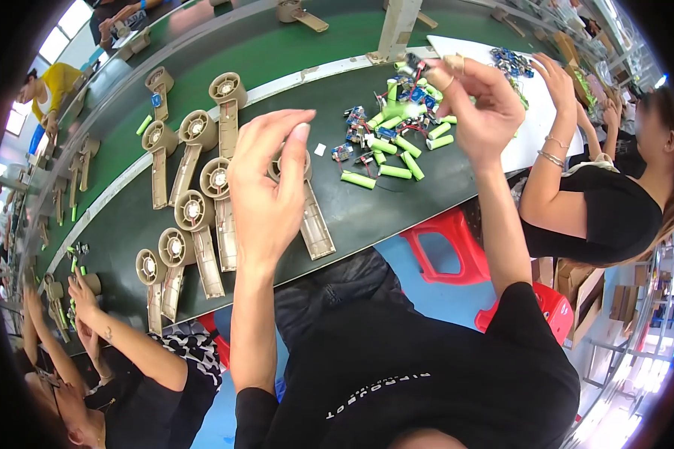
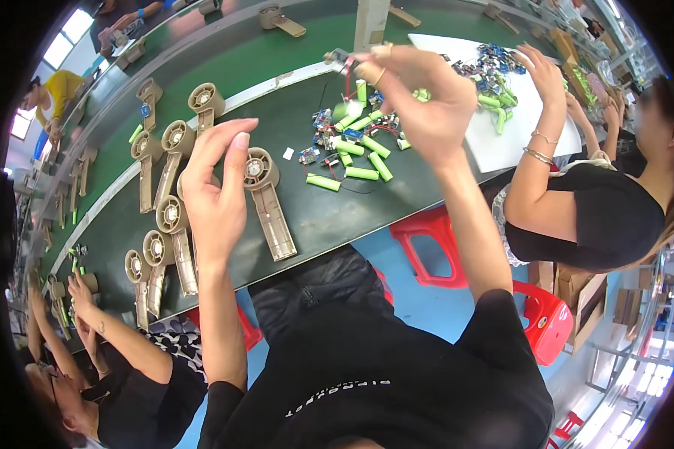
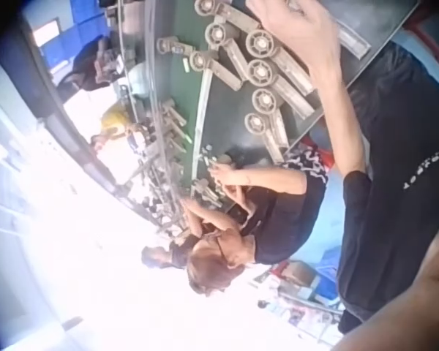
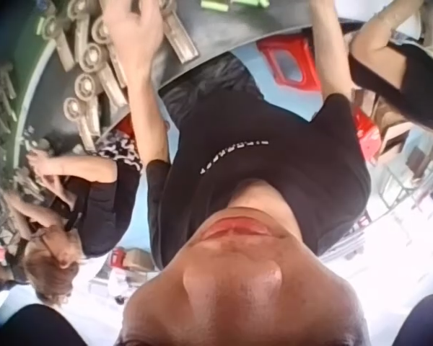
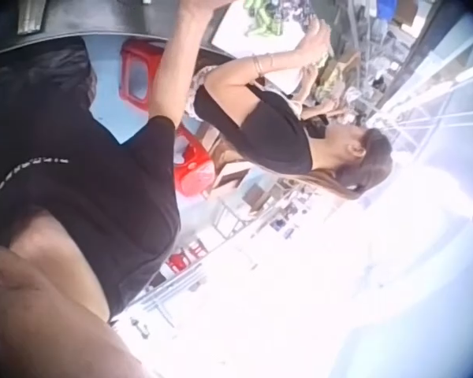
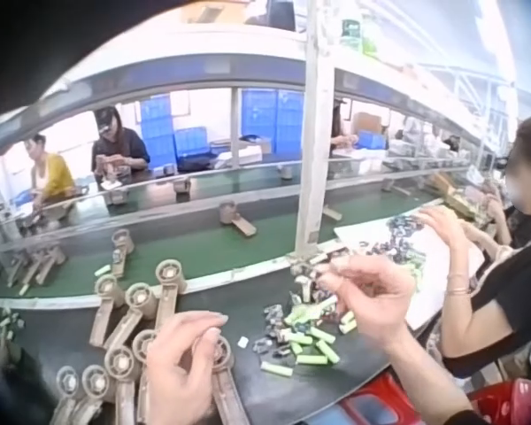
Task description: The person assembles portable fans by installing circuit boards, batteries, and wiring into fan casing halves by hand, then placing the assembled units onto the conveyor belt.
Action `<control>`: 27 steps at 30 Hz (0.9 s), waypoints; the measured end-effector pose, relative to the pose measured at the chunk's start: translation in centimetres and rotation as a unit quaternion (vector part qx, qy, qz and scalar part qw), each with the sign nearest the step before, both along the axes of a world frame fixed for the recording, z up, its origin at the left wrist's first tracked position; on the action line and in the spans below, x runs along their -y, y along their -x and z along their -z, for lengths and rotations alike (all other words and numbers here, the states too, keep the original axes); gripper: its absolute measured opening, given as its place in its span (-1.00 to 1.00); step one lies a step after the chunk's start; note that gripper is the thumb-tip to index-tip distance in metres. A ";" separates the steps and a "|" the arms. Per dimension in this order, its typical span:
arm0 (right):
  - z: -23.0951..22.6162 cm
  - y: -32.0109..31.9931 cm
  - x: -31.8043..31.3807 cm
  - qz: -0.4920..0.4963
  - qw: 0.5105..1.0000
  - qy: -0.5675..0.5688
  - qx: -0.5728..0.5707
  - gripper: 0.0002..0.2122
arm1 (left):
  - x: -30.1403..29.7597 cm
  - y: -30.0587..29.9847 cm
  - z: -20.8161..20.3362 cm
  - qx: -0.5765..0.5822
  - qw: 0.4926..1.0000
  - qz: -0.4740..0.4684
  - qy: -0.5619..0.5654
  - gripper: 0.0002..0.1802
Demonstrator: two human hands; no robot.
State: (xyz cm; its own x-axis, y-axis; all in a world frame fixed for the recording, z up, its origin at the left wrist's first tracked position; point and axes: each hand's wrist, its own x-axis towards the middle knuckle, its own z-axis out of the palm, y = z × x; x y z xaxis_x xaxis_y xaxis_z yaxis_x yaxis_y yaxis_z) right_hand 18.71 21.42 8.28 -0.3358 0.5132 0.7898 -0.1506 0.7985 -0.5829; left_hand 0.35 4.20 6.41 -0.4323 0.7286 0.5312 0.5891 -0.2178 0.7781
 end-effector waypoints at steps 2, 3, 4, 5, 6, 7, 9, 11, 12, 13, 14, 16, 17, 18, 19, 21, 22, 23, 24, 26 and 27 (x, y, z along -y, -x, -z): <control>0.5 1.3 2.5 -0.071 0.990 0.106 -0.061 -0.78 | -0.1 -0.2 -0.4 0.069 0.996 0.043 -0.026 -0.75; 1.2 1.7 3.4 -0.103 0.980 0.146 -0.089 -0.77 | -0.1 -0.5 -0.7 0.137 0.985 0.090 -0.051 -0.71; 1.9 2.3 4.2 -0.161 0.961 0.197 -0.113 -0.77 | 0.0 -0.8 -0.9 0.159 0.979 0.114 -0.063 -0.65; 2.4 3.3 5.6 -0.176 0.947 0.239 -0.124 -0.76 | 0.1 -0.9 -0.8 0.158 0.980 0.108 -0.060 -0.65; 3.0 3.9 6.8 -0.200 0.933 0.277 -0.116 -0.76 | 0.4 -1.1 -0.8 0.185 0.972 0.131 -0.060 -0.63; 3.6 4.5 7.8 -0.224 0.916 0.314 -0.107 -0.75 | 0.7 -1.3 -0.7 0.212 0.964 0.152 -0.059 -0.62; 3.9 5.6 9.5 -0.245 0.885 0.388 -0.073 -0.73 | 1.7 -1.3 -0.8 0.253 0.958 0.127 -0.046 -0.63; 3.9 5.8 10.2 -0.332 0.816 0.472 -0.014 -0.54 | 2.8 -0.7 -0.3 0.095 0.992 0.038 -0.072 -0.66; 4.9 5.6 10.1 -0.397 0.786 0.474 -0.001 -0.51 | 3.5 -0.9 -0.6 0.080 0.996 -0.003 -0.050 -0.69; 5.9 5.6 10.1 -0.460 0.752 0.473 0.012 -0.47 | 4.1 -0.7 -0.8 0.080 0.996 -0.003 -0.042 -0.69; 4.4 5.3 10.9 -0.392 0.785 0.467 0.110 -0.43 | 4.8 -0.2 -1.0 -0.002 0.999 -0.031 -0.033 -0.69; 5.3 4.8 11.6 -0.336 0.813 0.462 0.109 -0.47 | 5.9 0.6 -0.5 -0.041 0.998 -0.045 -0.033 -0.70; 5.5 4.0 11.4 -0.319 0.814 0.471 0.115 -0.50 | 6.6 0.8 -0.5 -0.018 0.999 -0.038 -0.005 -0.75; 5.9 3.2 10.8 -0.307 0.823 0.461 0.121 -0.60 | 7.3 0.9 -0.5 0.033 0.999 -0.022 0.008 -0.78; 6.0 2.6 10.2 -0.294 0.822 0.472 0.120 -0.71 | 7.7 0.9 -0.4 0.084 0.996 -0.006 0.020 -0.81; 7.0 2.1 9.6 -0.248 0.843 0.459 0.131 -0.78 | 7.9 -0.2 0.2 0.175 0.983 0.000 0.054 -0.83; 7.0 1.9 9.4 -0.210 0.858 0.435 0.175 -0.83 | 7.9 -0.6 0.5 0.262 0.961 0.009 0.083 -0.84; 7.2 1.9 9.4 -0.209 0.857 0.438 0.176 -0.83 | 7.9 -0.5 0.8 0.171 0.971 -0.011 0.166 -0.83; 7.5 2.0 9.5 -0.186 0.868 0.414 0.201 -0.84 | 7.5 -0.8 0.7 0.077 0.969 -0.030 0.234 -0.82; 7.7 2.3 9.6 -0.164 0.876 0.388 0.233 -0.86 | 6.7 -1.5 1.6 -0.079 0.958 -0.043 0.274 -0.81; 7.7 2.5 9.7 -0.166 0.876 0.389 0.234 -0.86 | 6.3 -1.6 2.5 -0.138 0.958 -0.038 0.248 -0.81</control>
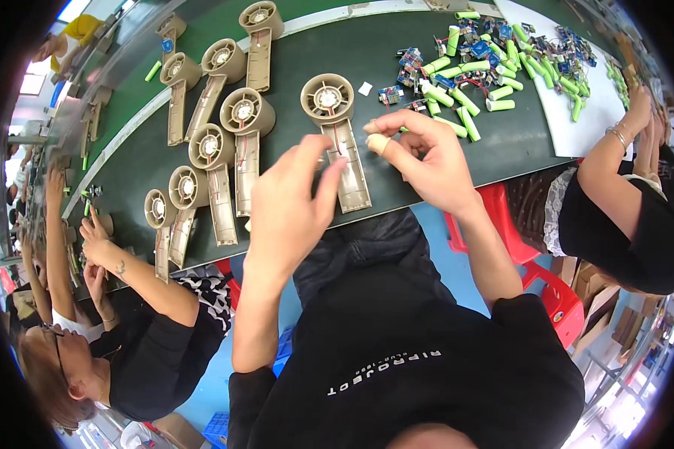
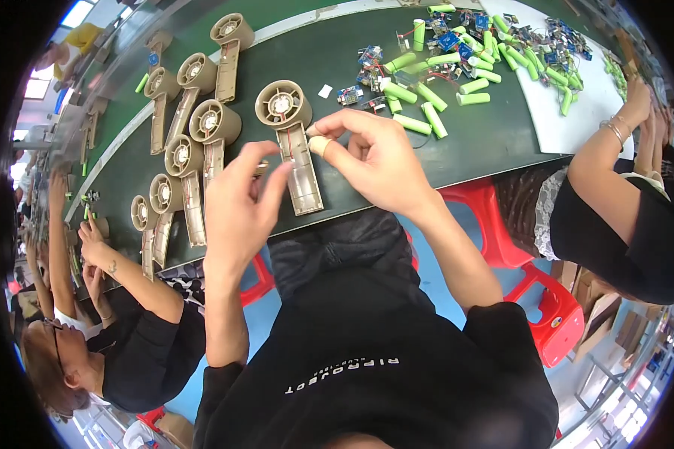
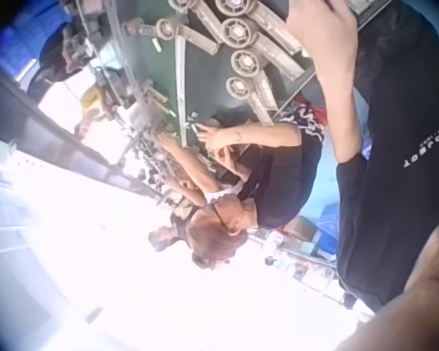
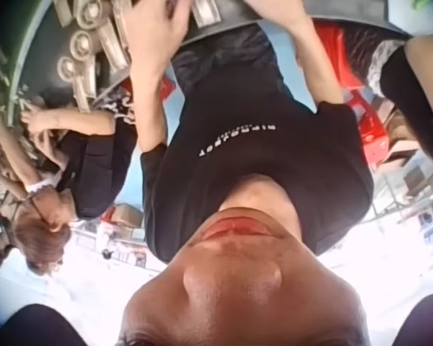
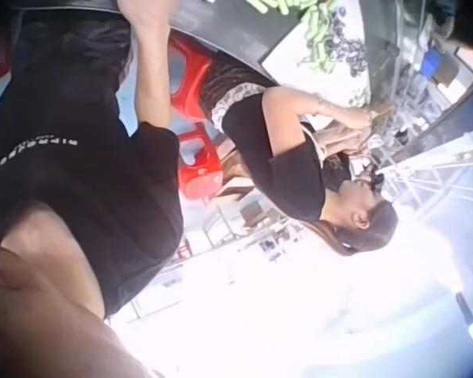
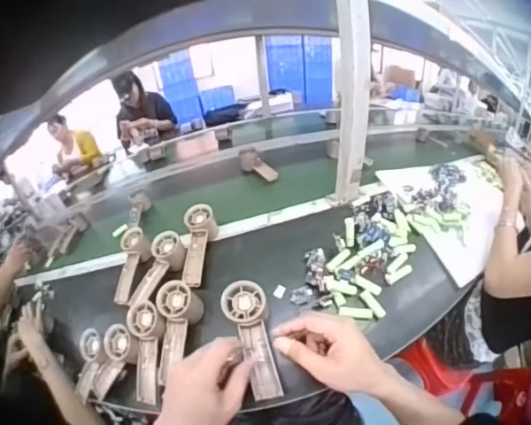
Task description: The person assembles portable fans by installing circuit boards, batteries, and wiring into fan casing halves by hand, then placing the assembled units onto the conveyor belt.
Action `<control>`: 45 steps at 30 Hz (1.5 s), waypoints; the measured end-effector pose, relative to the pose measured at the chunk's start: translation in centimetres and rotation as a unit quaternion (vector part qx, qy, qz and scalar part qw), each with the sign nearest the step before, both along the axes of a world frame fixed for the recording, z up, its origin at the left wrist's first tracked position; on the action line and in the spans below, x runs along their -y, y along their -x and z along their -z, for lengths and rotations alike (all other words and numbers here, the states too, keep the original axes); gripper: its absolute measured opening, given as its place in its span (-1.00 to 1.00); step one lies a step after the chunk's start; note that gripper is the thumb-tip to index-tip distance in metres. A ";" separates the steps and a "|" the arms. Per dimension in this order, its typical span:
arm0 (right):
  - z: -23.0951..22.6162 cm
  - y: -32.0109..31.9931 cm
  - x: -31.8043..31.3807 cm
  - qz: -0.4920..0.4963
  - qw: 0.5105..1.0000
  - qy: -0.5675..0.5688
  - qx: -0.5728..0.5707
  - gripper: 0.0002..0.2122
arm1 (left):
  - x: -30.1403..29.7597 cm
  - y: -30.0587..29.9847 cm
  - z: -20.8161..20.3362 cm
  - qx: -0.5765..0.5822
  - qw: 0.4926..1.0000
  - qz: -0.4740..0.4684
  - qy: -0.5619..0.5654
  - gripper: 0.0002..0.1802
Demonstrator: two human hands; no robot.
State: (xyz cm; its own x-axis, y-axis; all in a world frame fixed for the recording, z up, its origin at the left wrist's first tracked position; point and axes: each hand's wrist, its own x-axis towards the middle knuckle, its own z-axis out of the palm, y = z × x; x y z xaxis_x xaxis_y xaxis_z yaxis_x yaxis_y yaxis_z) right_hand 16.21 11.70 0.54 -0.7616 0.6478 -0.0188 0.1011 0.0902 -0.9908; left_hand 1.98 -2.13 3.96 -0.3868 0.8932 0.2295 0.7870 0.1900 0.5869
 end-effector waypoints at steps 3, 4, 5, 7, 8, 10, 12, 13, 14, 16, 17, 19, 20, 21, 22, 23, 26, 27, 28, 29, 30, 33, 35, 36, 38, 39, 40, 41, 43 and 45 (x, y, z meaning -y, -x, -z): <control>0.8 0.8 0.2 0.001 0.997 -0.058 -0.055 -0.84 | -0.6 -0.1 1.5 -0.011 1.000 -0.007 0.022 -0.82; 1.1 1.1 0.4 0.000 0.997 -0.057 -0.054 -0.84 | -0.6 -0.1 2.0 -0.018 0.999 -0.015 0.028 -0.83; 1.4 1.3 0.5 0.007 0.992 -0.102 -0.078 -0.83 | -0.8 -0.1 2.0 0.007 1.000 -0.029 0.007 -0.85; 1.8 1.9 0.9 0.018 0.981 -0.155 -0.112 -0.80 | -1.2 -0.1 0.9 0.106 0.992 -0.072 0.019 -0.85; 2.0 2.3 1.0 0.019 0.982 -0.154 -0.112 -0.80 | -1.2 -0.1 0.4 0.202 0.972 -0.117 0.030 -0.85; 2.3 3.1 1.0 0.020 0.945 -0.300 -0.132 -0.81 | -1.1 0.6 0.9 0.301 0.945 -0.125 0.020 -0.83; 2.6 3.6 1.0 0.030 0.940 -0.317 -0.120 -0.81 | -1.0 0.8 0.9 0.450 0.882 -0.142 0.000 -0.84; 3.0 3.9 0.9 0.049 0.923 -0.356 -0.140 -0.82 | -0.9 1.0 0.9 0.448 0.884 -0.135 0.014 -0.82; 3.3 4.1 0.9 0.067 0.903 -0.394 -0.159 -0.83 | -0.8 0.9 1.0 0.448 0.883 -0.136 0.016 -0.82; 3.0 4.1 1.1 0.067 0.910 -0.385 -0.139 -0.84 | -0.4 0.6 1.2 0.446 0.889 -0.097 -0.050 -0.71; 2.7 4.1 1.1 0.067 0.916 -0.377 -0.122 -0.85 | -0.2 0.5 1.3 0.446 0.888 -0.098 -0.049 -0.71; 2.6 4.0 1.1 0.065 0.911 -0.391 -0.116 -0.87 | 0.2 0.3 1.9 0.351 0.931 -0.067 -0.076 -0.61; 2.6 4.1 1.1 0.062 0.905 -0.407 -0.112 -0.88 | 0.3 0.2 2.1 0.351 0.931 -0.070 -0.074 -0.61; 2.4 4.2 1.1 0.060 0.906 -0.405 -0.112 -0.88 | 0.3 -0.1 2.4 0.313 0.943 -0.065 -0.094 -0.59; 2.3 4.3 1.2 0.066 0.901 -0.414 -0.110 -0.89 | 0.4 -0.3 2.8 0.275 0.953 -0.059 -0.114 -0.58; 2.2 4.3 1.1 0.073 0.896 -0.425 -0.106 -0.89 | 0.3 -0.3 3.7 0.288 0.945 -0.062 -0.145 -0.62; 2.3 4.5 1.1 0.074 0.893 -0.426 -0.121 -0.89 | 0.5 0.1 4.3 0.198 0.971 -0.068 -0.113 -0.69; 2.4 4.6 1.1 0.073 0.894 -0.426 -0.120 -0.89 | 0.3 -0.2 4.2 0.203 0.966 -0.096 -0.127 -0.76; 2.5 4.6 1.0 0.070 0.893 -0.424 -0.130 -0.88 | 0.3 -0.3 4.2 0.204 0.966 -0.097 -0.126 -0.76; 2.6 4.6 1.1 0.067 0.892 -0.424 -0.139 -0.88 | 0.2 -0.4 4.3 0.210 0.962 -0.104 -0.138 -0.75; 2.5 4.6 1.1 0.066 0.893 -0.424 -0.138 -0.88 | 0.2 -0.4 4.3 0.216 0.958 -0.112 -0.149 -0.75; 2.4 4.5 1.2 0.062 0.890 -0.433 -0.131 -0.88 | 0.2 -0.2 4.6 0.194 0.964 -0.094 -0.154 -0.72; 2.6 4.5 1.2 0.062 0.892 -0.429 -0.129 -0.88 | 0.2 -0.1 4.3 0.169 0.970 -0.084 -0.155 -0.71; 2.7 4.6 1.1 0.061 0.892 -0.429 -0.129 -0.88 | 0.1 -0.1 4.1 0.142 0.975 -0.071 -0.156 -0.70; 2.8 4.7 1.0 0.067 0.893 -0.423 -0.139 -0.88 | 0.1 0.0 3.7 0.118 0.980 -0.066 -0.146 -0.70; 2.8 4.7 1.0 0.066 0.893 -0.422 -0.139 -0.88 | 0.1 0.0 3.6 0.093 0.985 -0.061 -0.135 -0.69; 2.8 4.7 1.0 0.067 0.892 -0.423 -0.143 -0.89 | 0.2 0.1 3.4 0.094 0.985 -0.061 -0.135 -0.69; 2.9 4.7 1.0 0.069 0.891 -0.424 -0.147 -0.89 | 0.3 0.2 3.4 0.073 0.987 -0.056 -0.129 -0.69; 2.8 4.6 1.1 0.069 0.896 -0.416 -0.139 -0.89 | 0.4 0.2 3.4 0.053 0.990 -0.051 -0.124 -0.68; 2.7 4.6 1.1 0.068 0.901 -0.408 -0.132 -0.88 | 0.4 0.3 3.4 0.048 0.990 -0.048 -0.126 -0.67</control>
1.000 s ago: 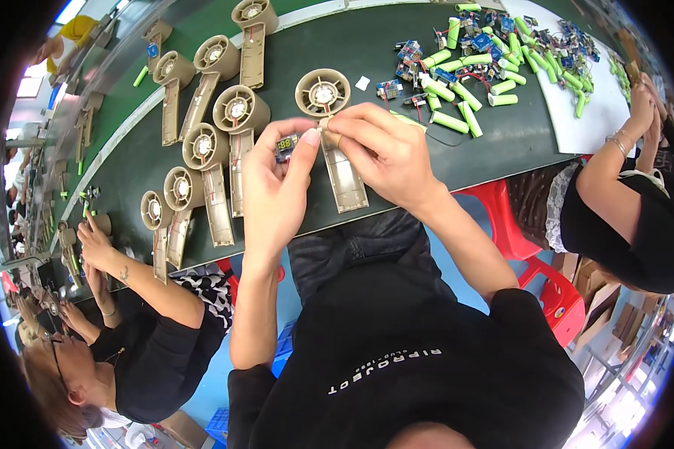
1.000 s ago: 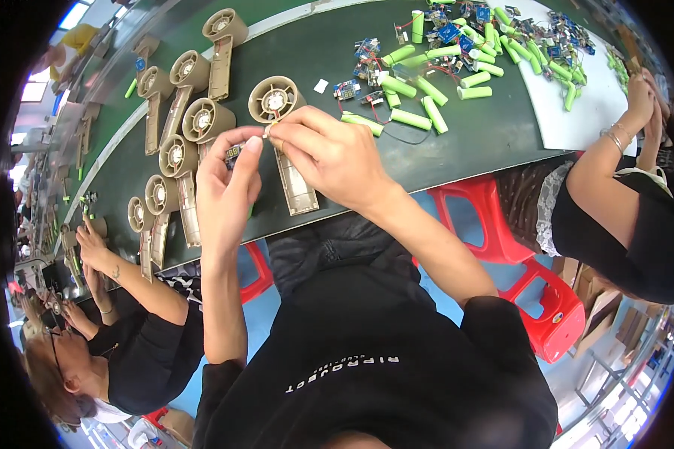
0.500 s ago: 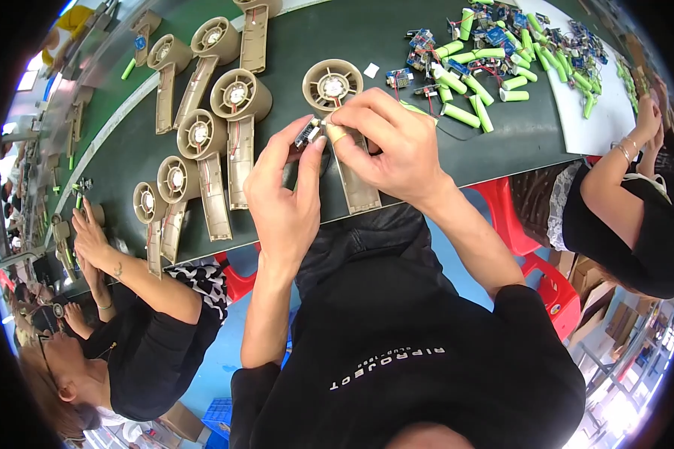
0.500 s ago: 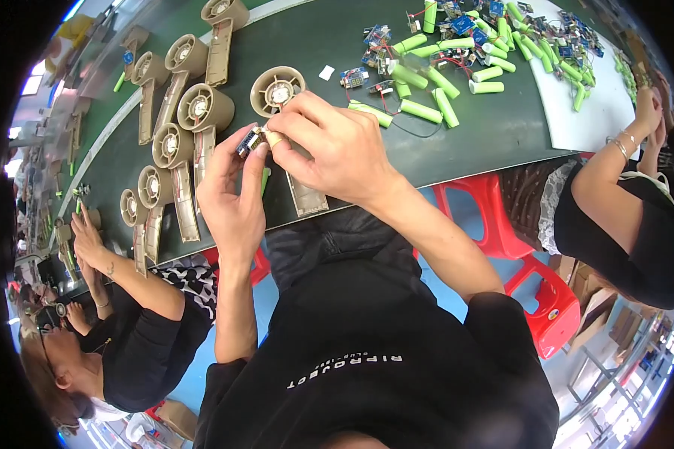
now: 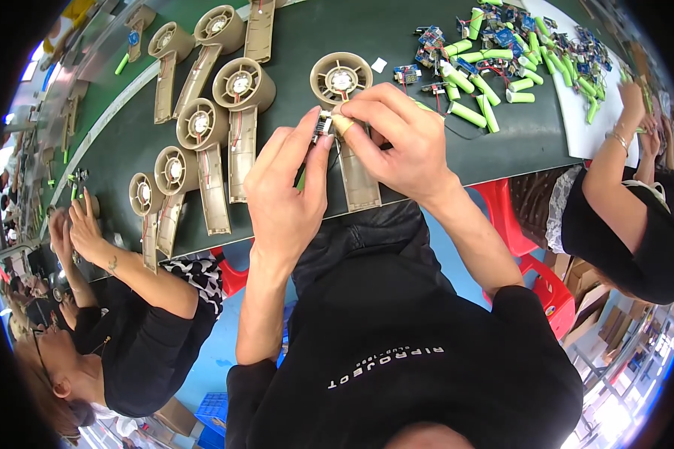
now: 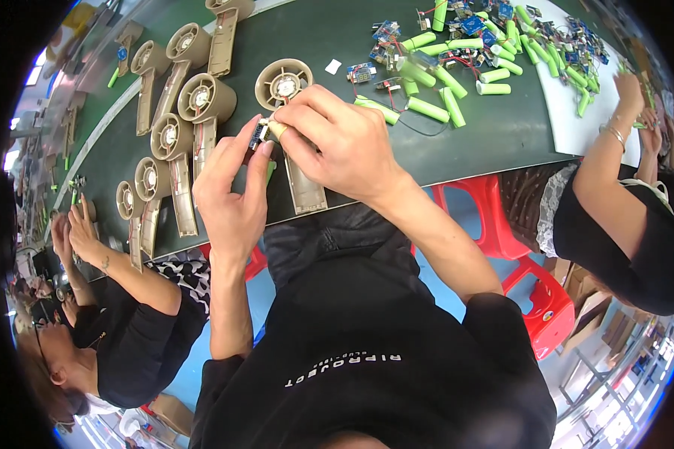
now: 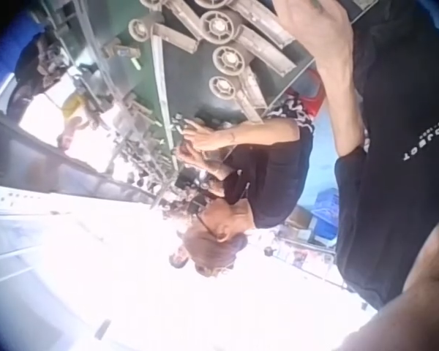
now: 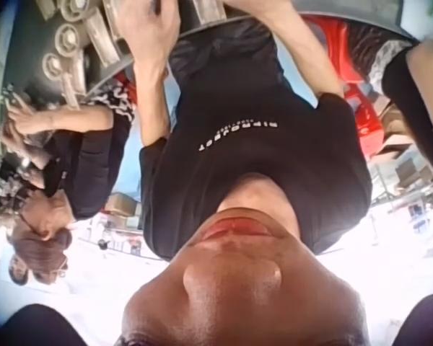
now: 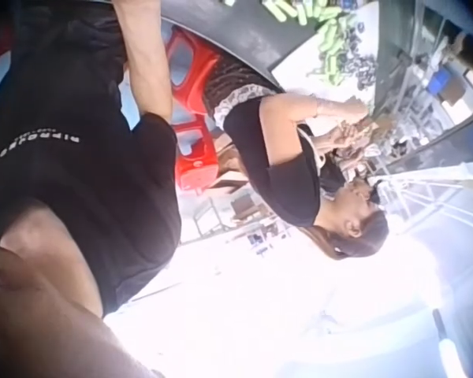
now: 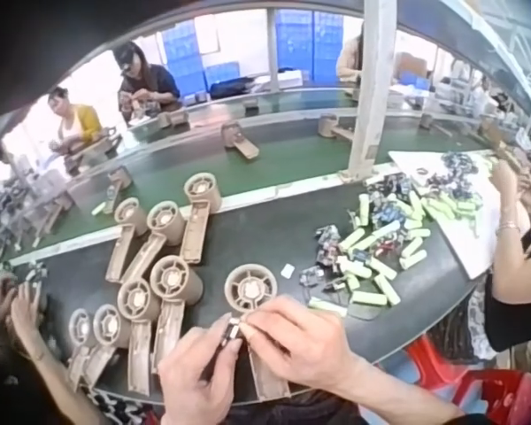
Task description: The person assembles portable fans by installing circuit boards, batteries, and wiring into fan casing halves by hand, then placing the assembled units onto the conveyor belt.
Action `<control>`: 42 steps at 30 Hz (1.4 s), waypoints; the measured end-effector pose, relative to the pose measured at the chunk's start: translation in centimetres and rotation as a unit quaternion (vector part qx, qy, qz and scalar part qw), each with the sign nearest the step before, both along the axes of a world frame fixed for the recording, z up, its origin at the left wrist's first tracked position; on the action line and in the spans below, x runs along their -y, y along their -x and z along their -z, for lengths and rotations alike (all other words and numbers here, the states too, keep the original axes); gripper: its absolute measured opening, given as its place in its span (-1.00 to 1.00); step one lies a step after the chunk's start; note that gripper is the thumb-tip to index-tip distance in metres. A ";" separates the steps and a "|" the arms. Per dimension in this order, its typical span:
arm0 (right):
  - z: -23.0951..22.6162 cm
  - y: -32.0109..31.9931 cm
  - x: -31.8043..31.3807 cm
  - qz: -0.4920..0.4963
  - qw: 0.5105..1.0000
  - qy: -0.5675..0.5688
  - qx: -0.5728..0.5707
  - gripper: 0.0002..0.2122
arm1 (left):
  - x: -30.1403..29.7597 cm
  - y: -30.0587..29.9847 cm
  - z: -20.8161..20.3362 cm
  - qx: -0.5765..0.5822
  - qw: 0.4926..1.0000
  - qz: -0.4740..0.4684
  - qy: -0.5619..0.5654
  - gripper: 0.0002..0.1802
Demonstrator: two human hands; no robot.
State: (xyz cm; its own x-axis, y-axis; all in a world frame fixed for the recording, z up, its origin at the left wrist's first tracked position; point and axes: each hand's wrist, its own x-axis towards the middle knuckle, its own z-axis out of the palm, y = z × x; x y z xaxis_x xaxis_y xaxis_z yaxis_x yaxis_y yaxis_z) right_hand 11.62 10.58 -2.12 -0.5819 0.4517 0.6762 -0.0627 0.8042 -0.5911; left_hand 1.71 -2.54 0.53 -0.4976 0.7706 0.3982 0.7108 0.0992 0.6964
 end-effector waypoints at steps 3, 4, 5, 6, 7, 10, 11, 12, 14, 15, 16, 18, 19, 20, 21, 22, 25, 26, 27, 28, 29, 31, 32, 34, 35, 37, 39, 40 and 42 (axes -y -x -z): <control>0.1 -0.1 -0.1 -0.019 1.000 -0.009 0.000 -0.88 | -0.1 0.0 0.1 -0.008 1.000 0.004 0.001 -0.67; 0.0 -0.1 0.0 -0.020 1.000 -0.013 0.009 -0.88 | -0.1 -0.1 0.1 -0.008 1.000 0.003 0.001 -0.67; 0.0 -0.1 0.0 -0.022 0.999 -0.018 0.017 -0.88 | -0.1 -0.2 0.2 -0.008 1.000 0.000 -0.001 -0.68; 0.0 -0.1 0.0 -0.022 0.999 -0.018 0.017 -0.88 | -0.1 -0.2 0.3 -0.008 1.000 -0.004 -0.003 -0.68; 0.1 -0.1 0.0 -0.022 0.999 -0.019 0.016 -0.88 | -0.1 -0.3 0.3 -0.008 1.000 -0.004 -0.003 -0.68; 0.1 0.0 0.1 -0.017 1.000 -0.010 0.007 -0.89 | 0.0 -0.3 0.3 -0.016 1.000 -0.003 0.000 -0.67; 0.1 0.0 0.2 -0.012 1.000 0.000 -0.001 -0.89 | 0.0 -0.4 0.3 -0.023 1.000 -0.001 -0.002 -0.67; 0.1 0.0 0.2 -0.012 1.000 0.000 -0.001 -0.89 | 0.1 -0.4 0.3 -0.030 1.000 0.000 -0.005 -0.67; 0.2 0.0 0.2 -0.007 1.000 -0.004 0.003 -0.88 | 0.1 -0.3 0.3 -0.029 1.000 -0.001 0.002 -0.66; 0.1 0.0 0.2 -0.008 1.000 -0.004 0.004 -0.88 | 0.2 -0.3 0.3 -0.029 1.000 -0.002 0.009 -0.66; 0.1 0.0 0.1 -0.004 1.000 -0.017 0.009 -0.88 | 0.2 -0.3 0.4 -0.029 1.000 -0.002 0.010 -0.66; 0.0 -0.1 0.1 -0.001 0.999 -0.030 0.015 -0.87 | 0.0 -0.2 0.6 -0.037 0.999 0.007 -0.005 -0.66; 0.1 0.0 -0.1 0.001 0.999 -0.047 0.007 -0.86 | 0.0 -0.1 0.6 -0.036 0.999 0.007 -0.004 -0.66; 0.2 0.0 -0.2 0.004 0.998 -0.063 0.000 -0.86 | -0.1 -0.1 0.6 -0.038 0.999 0.013 -0.007 -0.66; 0.2 -0.1 -0.3 0.004 0.998 -0.062 0.001 -0.86 | -0.2 -0.1 0.5 -0.040 0.999 0.019 -0.009 -0.67; 0.2 -0.1 -0.3 0.002 0.998 -0.060 -0.006 -0.86 | -0.2 -0.1 0.3 -0.039 0.999 0.019 -0.008 -0.67; 0.3 -0.4 -0.3 0.000 0.998 -0.063 -0.016 -0.85 | -0.2 0.1 -0.1 -0.032 0.999 0.042 0.012 -0.67; 0.3 -0.3 -0.3 -0.003 0.997 -0.068 -0.023 -0.85 | -0.2 0.3 -0.2 -0.032 0.998 0.050 0.017 -0.67; 0.3 -0.4 -0.3 -0.003 0.997 -0.069 -0.023 -0.85 | -0.2 0.4 -0.3 -0.031 0.998 0.058 0.021 -0.68; 0.3 -0.4 -0.2 -0.007 0.998 -0.064 -0.021 -0.85 | -0.2 0.5 -0.3 -0.031 0.998 0.058 0.020 -0.68; 0.3 -0.5 -0.2 -0.009 0.998 -0.060 -0.017 -0.85 | -0.2 0.6 -0.3 -0.033 0.997 0.069 0.019 -0.67; 0.1 -0.6 -0.2 -0.012 0.999 -0.049 -0.012 -0.85 | -0.2 0.7 -0.3 -0.034 0.996 0.079 0.016 -0.67; 0.0 -0.7 -0.2 -0.014 0.999 -0.038 -0.008 -0.86 | -0.3 0.7 -0.4 -0.023 0.996 0.084 0.009 -0.67; 0.0 -0.8 -0.3 -0.018 0.999 -0.038 -0.012 -0.86 | -0.4 0.5 -0.4 -0.013 0.996 0.088 -0.002 -0.68; -0.1 -0.9 -0.3 -0.020 0.999 -0.036 -0.017 -0.87 | -0.5 0.0 -0.4 0.032 0.997 0.072 -0.014 -0.67; -0.3 -0.8 -0.1 -0.019 0.999 -0.029 -0.004 -0.86 | -0.5 -0.3 1.2 0.059 0.996 0.040 -0.054 -0.62; -1.3 -0.8 -0.3 -0.027 0.999 -0.016 0.010 -0.82 | -0.8 -1.5 1.2 0.086 0.995 -0.005 -0.047 -0.54; -1.9 -1.1 -0.5 -0.027 0.999 0.041 0.011 -0.79 | -0.8 -2.0 1.7 0.099 0.994 -0.006 -0.037 -0.45; -3.8 -0.5 -2.2 -0.016 0.993 0.116 0.001 -0.74 | -1.1 -3.1 1.8 0.060 0.997 -0.038 0.000 -0.43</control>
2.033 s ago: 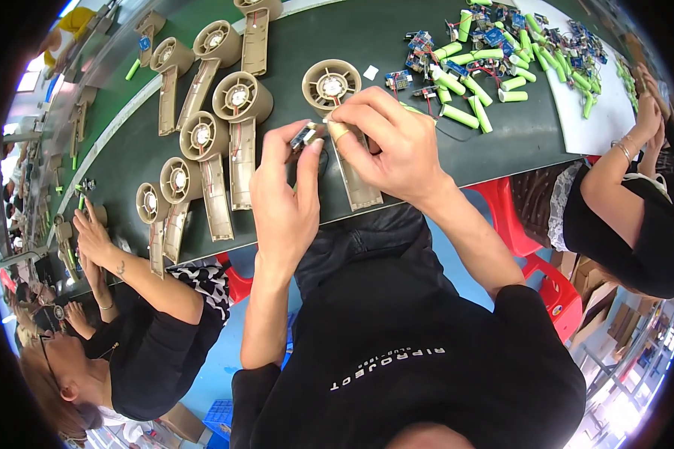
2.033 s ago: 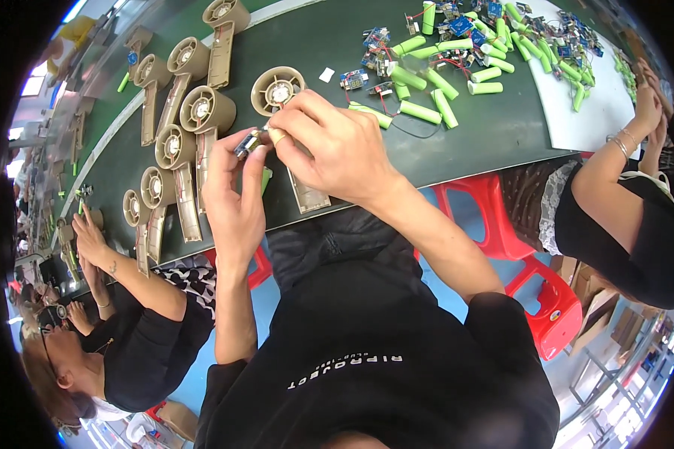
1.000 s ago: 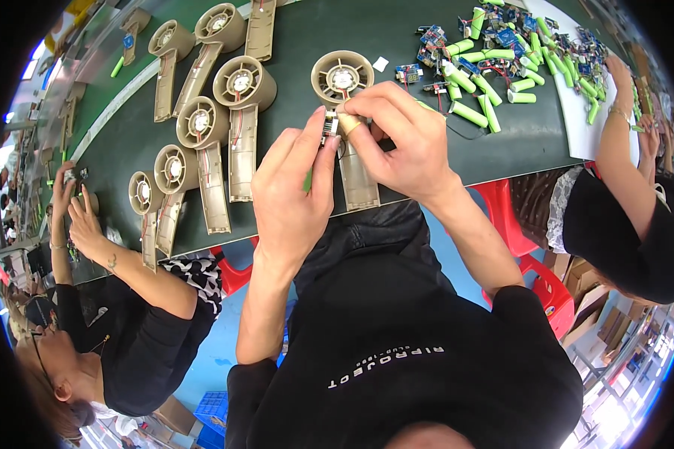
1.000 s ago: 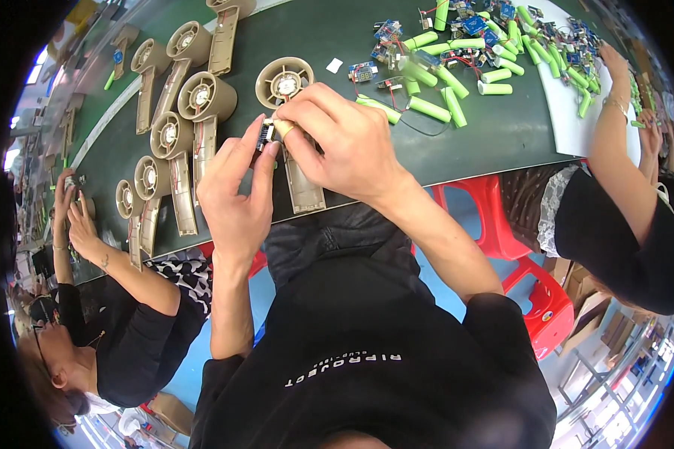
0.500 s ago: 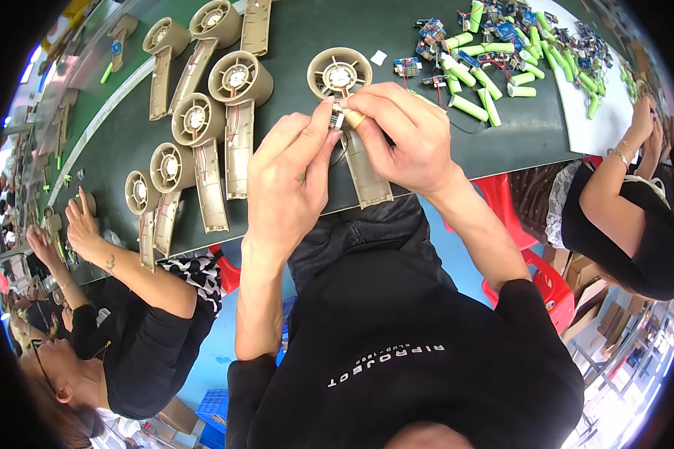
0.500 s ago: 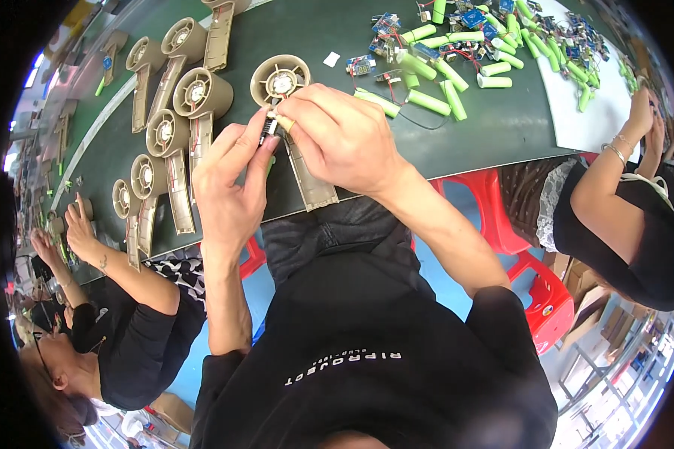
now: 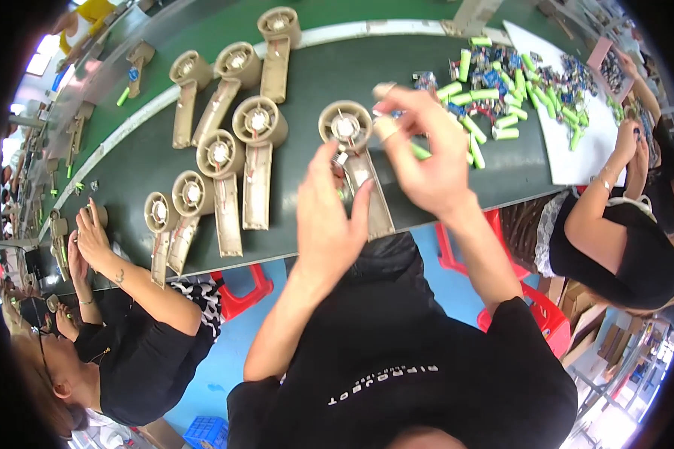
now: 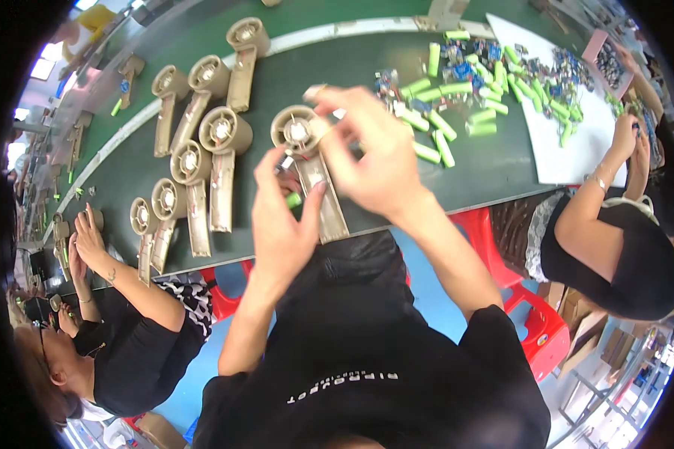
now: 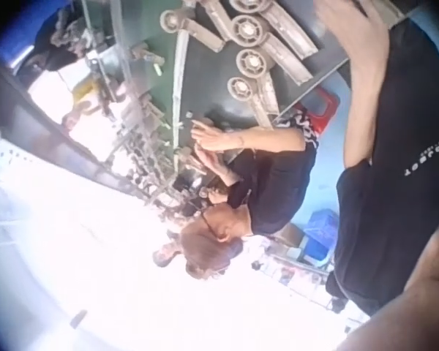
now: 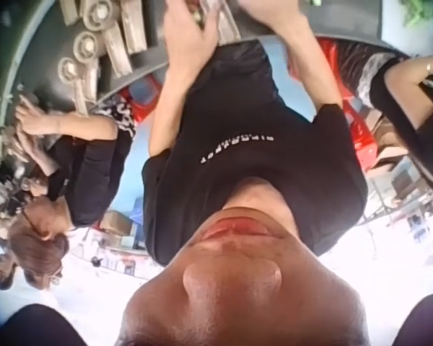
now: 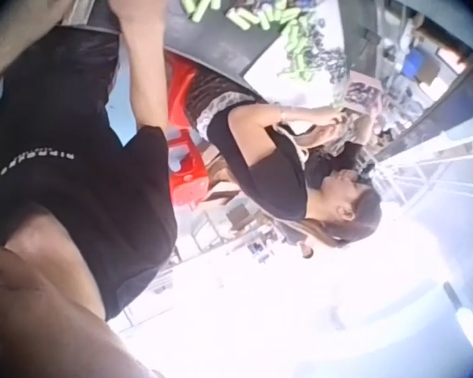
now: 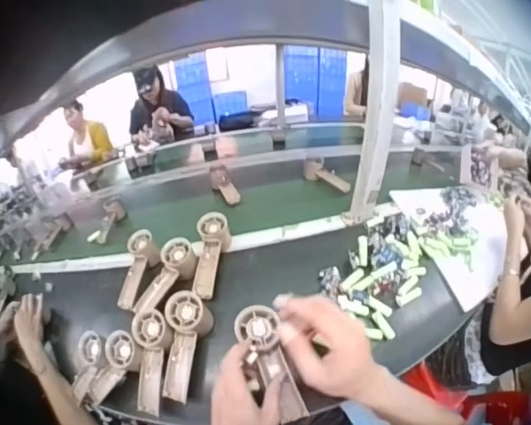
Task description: The person assembles portable fans by installing circuit boards, batteries, and wiring into fan casing halves by hand, then placing the assembled units onto the conveyor belt.
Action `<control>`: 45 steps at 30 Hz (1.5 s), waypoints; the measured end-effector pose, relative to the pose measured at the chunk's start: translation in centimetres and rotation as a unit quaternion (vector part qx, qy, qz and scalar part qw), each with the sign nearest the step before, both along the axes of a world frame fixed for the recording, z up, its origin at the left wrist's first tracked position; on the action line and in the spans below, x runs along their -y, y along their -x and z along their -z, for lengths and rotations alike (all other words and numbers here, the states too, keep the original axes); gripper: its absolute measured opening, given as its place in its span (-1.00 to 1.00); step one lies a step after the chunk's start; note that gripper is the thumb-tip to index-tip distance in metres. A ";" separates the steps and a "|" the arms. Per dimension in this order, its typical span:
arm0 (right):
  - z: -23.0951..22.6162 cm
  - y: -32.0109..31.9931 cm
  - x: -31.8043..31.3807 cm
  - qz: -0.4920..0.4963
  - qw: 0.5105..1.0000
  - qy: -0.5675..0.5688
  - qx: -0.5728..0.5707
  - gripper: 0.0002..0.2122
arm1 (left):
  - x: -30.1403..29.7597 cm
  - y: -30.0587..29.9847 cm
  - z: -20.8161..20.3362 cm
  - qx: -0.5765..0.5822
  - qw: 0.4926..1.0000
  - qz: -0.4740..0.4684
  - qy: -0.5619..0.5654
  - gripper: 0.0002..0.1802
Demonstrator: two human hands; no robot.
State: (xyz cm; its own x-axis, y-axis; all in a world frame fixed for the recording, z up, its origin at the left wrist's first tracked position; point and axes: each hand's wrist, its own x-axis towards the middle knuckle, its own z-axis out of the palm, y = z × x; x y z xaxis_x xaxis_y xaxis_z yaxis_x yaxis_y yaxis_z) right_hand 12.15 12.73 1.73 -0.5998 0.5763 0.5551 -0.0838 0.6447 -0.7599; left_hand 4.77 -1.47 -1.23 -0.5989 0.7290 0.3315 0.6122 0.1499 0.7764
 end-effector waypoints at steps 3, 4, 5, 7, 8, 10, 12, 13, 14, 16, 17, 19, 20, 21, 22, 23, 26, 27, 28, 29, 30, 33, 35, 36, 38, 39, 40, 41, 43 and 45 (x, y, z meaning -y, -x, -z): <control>-2.7 3.8 -5.6 0.062 0.995 0.055 0.063 -0.74 | -1.0 0.7 -2.1 0.160 0.986 -0.001 0.056 -0.46; -3.1 6.0 -8.1 0.059 0.995 0.050 0.069 -0.70 | -1.5 1.7 -3.0 0.172 0.985 -0.003 0.033 -0.50; -3.1 8.1 -10.9 0.062 0.994 0.045 0.080 -0.66 | -2.1 3.0 -4.2 0.153 0.988 0.000 0.021 -0.51; -3.0 12.3 -15.5 0.064 0.980 0.081 0.169 -0.59 | -4.3 7.1 -6.9 0.086 0.996 -0.019 -0.029 -0.51; -2.8 14.9 -16.9 0.057 0.971 0.074 0.222 -0.58 | -5.1 10.0 -8.4 0.048 0.997 -0.050 -0.015 -0.51; -1.0 19.8 -19.7 0.040 0.949 0.120 0.289 -0.55 | -7.8 16.4 -9.8 -0.037 0.994 -0.102 0.011 -0.50; 1.4 24.0 -21.5 0.012 0.930 0.218 0.297 -0.52 | -10.8 23.2 -10.1 -0.088 0.982 -0.153 0.072 -0.48; 2.5 25.6 -22.4 0.002 0.920 0.262 0.293 -0.51 | -12.5 26.6 -9.1 -0.087 0.973 -0.177 0.118 -0.46; 3.4 27.1 -22.2 -0.007 0.912 0.293 0.288 -0.51 | -13.7 30.1 -7.7 -0.082 0.972 -0.177 0.130 -0.42; 4.6 28.8 -21.4 -0.014 0.906 0.341 0.249 -0.62 | -15.4 35.1 -3.8 -0.080 0.972 -0.175 0.136 -0.38; 4.8 29.4 -21.2 -0.027 0.899 0.363 0.244 -0.65 | -16.2 36.8 -2.0 -0.067 0.979 -0.159 0.107 -0.34; 4.9 29.8 -20.4 -0.077 0.900 0.373 0.212 -0.74 | -17.3 39.1 0.7 -0.050 0.986 -0.137 0.078 -0.30; 4.2 29.7 -19.8 -0.072 0.893 0.393 0.210 -0.81 | -17.2 40.0 2.0 -0.060 0.985 -0.124 0.105 -0.28; 3.6 29.2 -19.5 -0.069 0.891 0.394 0.215 -0.81 | -16.9 40.6 2.8 -0.068 0.982 -0.112 0.133 -0.25; 2.9 28.6 -19.2 -0.079 0.885 0.420 0.186 -0.82 | -16.9 41.7 2.9 -0.072 0.979 -0.108 0.154 -0.24; 2.3 27.2 -19.4 -0.075 0.878 0.445 0.157 -0.83 | -17.6 41.2 2.8 -0.089 0.976 -0.109 0.164 -0.24; -0.6 20.9 -16.9 -0.064 0.906 0.393 0.142 -0.82 | -18.1 38.9 0.4 -0.192 0.929 -0.187 0.255 -0.33; -1.3 18.5 -15.9 -0.056 0.920 0.365 0.129 -0.81 | -17.8 37.2 -1.2 -0.262 0.906 -0.203 0.263 -0.37; -2.1 15.9 -14.6 -0.046 0.926 0.349 0.137 -0.80 | -17.3 34.3 -3.7 -0.258 0.923 -0.165 0.232 -0.36; -3.4 14.0 -12.7 -0.053 0.932 0.329 0.141 -0.79 | -16.3 32.8 -5.4 -0.209 0.960 -0.094 0.159 -0.32; -3.9 12.5 -10.6 -0.051 0.931 0.335 0.134 -0.79 | -15.3 31.2 -6.6 -0.157 0.984 -0.025 0.085 -0.27; -4.9 6.0 -6.7 -0.080 0.943 0.301 0.117 -0.75 | -13.5 18.2 -11.3 -0.023 0.991 0.127 0.022 -0.20; -4.7 3.3 -5.2 -0.118 0.924 0.330 0.151 -0.74 | -12.4 15.0 -9.4 -0.161 0.986 0.032 -0.013 -0.25; -4.7 1.9 -5.2 -0.109 0.916 0.356 0.152 -0.74 | -11.3 13.8 -9.3 -0.158 0.987 0.035 -0.012 -0.25; -3.5 -0.7 -6.7 -0.056 0.956 0.238 0.162 -0.74 | -8.8 11.7 -9.6 -0.036 0.998 0.048 0.023 -0.30; -3.2 -1.4 -7.0 -0.014 0.969 0.162 0.186 -0.74 | -7.6 11.3 -8.8 -0.059 0.996 0.053 0.041 -0.31; -3.0 -1.9 -6.6 -0.016 0.974 0.064 0.215 -0.74 | -6.4 10.4 -8.3 -0.051 0.995 0.067 0.057 -0.31; -3.1 -2.0 -6.3 -0.016 0.957 -0.015 0.290 -0.73 | -5.5 9.4 -7.4 -0.042 0.993 0.085 0.074 -0.31; -1.9 -1.9 -5.2 0.013 0.932 -0.190 0.309 -0.71 | -4.5 7.4 -5.9 -0.014 0.994 0.081 0.071 -0.30; -1.2 -1.4 -4.1 0.031 0.926 -0.196 0.322 -0.73 | -3.9 6.6 -4.5 -0.003 0.992 0.086 0.094 -0.29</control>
